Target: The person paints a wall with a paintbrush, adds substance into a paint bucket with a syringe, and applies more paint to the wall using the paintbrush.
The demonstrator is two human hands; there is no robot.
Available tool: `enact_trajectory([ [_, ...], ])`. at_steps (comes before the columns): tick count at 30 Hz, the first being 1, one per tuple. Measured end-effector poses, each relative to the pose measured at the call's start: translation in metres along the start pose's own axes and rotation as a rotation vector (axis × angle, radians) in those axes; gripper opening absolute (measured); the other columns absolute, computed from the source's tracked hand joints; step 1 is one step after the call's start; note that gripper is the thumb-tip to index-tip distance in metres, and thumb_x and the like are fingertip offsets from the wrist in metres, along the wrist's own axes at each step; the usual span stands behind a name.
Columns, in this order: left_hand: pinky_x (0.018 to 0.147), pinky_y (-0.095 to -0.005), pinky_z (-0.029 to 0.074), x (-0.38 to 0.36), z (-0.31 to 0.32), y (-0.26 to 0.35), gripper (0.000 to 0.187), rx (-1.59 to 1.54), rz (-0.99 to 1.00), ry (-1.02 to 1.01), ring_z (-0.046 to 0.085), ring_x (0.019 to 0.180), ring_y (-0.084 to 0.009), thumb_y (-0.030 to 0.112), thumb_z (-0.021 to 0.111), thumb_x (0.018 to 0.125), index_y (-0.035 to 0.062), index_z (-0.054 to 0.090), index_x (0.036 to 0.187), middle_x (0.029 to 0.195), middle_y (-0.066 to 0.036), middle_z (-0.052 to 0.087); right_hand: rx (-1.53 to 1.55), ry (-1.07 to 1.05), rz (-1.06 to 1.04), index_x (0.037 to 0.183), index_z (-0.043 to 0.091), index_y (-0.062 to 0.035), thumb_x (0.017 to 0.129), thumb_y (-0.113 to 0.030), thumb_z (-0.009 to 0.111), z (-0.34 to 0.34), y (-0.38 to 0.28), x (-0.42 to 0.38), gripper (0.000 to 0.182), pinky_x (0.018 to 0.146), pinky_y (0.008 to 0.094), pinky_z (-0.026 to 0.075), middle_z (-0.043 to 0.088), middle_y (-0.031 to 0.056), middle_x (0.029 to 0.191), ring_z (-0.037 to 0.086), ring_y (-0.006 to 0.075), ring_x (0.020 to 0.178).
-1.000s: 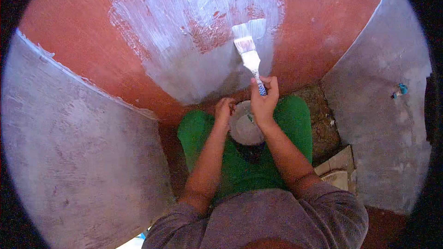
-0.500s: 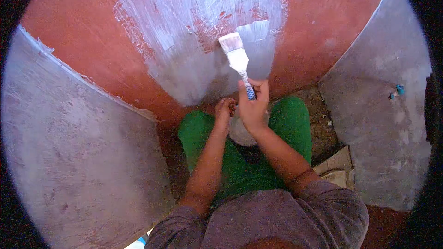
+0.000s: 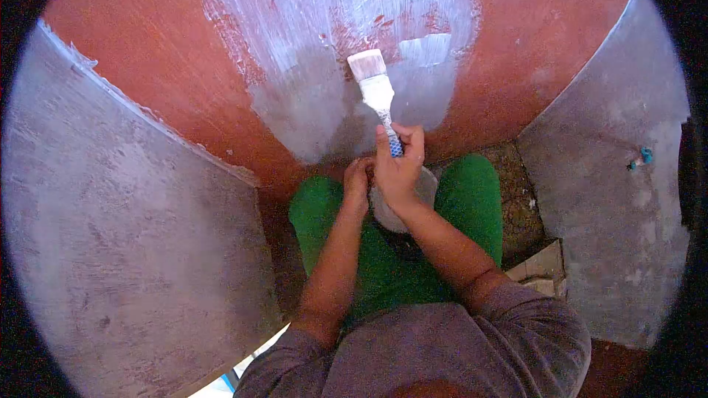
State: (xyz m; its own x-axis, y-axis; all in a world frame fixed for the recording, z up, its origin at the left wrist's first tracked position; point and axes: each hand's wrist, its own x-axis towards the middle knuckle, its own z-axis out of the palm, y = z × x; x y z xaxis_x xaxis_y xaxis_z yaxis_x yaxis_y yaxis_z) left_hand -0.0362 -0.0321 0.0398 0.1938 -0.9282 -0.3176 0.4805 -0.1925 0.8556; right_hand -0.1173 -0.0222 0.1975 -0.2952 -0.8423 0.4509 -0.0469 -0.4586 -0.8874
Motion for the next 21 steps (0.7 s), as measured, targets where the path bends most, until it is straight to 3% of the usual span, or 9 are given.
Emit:
enact_trajectory([
  [1, 0.055, -0.0261, 0.037, -0.003, 0.002, 0.003, 0.022, 0.003, 0.000, 0.010, 0.050, 0.063, -0.0110, 0.022, 0.047, 0.089, 0.0077, 0.062, 0.082, 0.076, 0.000, 0.059, 0.000, -0.016, -0.007, 0.092, 0.049, -0.0009, 0.086, -0.013, 0.067, 0.000, 0.001, 0.000, 0.022, 0.064, 0.0231, 0.041, 0.051, 0.0024, 0.079, 0.048, 0.0077, 0.072],
  [14, 0.062, -0.0295, 0.044, 0.010, 0.000, -0.013, 0.024, 0.069, 0.009, 0.004, 0.055, 0.072, -0.0140, 0.026, 0.049, 0.089, 0.0068, 0.064, 0.089, 0.081, -0.002, 0.061, -0.039, 0.064, -0.133, 0.095, 0.048, -0.0001, 0.086, -0.008, 0.065, 0.001, -0.003, 0.001, 0.021, 0.066, 0.0230, 0.043, 0.052, 0.0039, 0.085, 0.049, 0.0081, 0.076],
  [17, 0.067, -0.0297, 0.045, 0.003, -0.001, -0.018, 0.027, -0.069, 0.093, -0.049, 0.056, 0.078, -0.0151, 0.027, 0.049, 0.089, 0.0053, 0.064, 0.096, 0.088, -0.004, 0.063, -0.050, 0.030, -0.173, 0.095, 0.048, -0.0001, 0.086, -0.007, 0.065, 0.004, -0.011, 0.008, 0.020, 0.066, 0.0228, 0.042, 0.051, 0.0038, 0.084, 0.049, 0.0080, 0.076],
  [21, 0.070, -0.0301, 0.045, -0.019, 0.016, 0.012, 0.023, 0.019, -0.002, 0.050, 0.055, 0.080, -0.0155, 0.024, 0.051, 0.088, 0.0054, 0.062, 0.093, 0.089, -0.003, 0.062, -0.011, 0.008, -0.130, 0.095, 0.048, -0.0003, 0.086, -0.007, 0.064, 0.012, -0.016, 0.013, 0.019, 0.066, 0.0228, 0.042, 0.050, 0.0032, 0.083, 0.048, 0.0082, 0.075],
])
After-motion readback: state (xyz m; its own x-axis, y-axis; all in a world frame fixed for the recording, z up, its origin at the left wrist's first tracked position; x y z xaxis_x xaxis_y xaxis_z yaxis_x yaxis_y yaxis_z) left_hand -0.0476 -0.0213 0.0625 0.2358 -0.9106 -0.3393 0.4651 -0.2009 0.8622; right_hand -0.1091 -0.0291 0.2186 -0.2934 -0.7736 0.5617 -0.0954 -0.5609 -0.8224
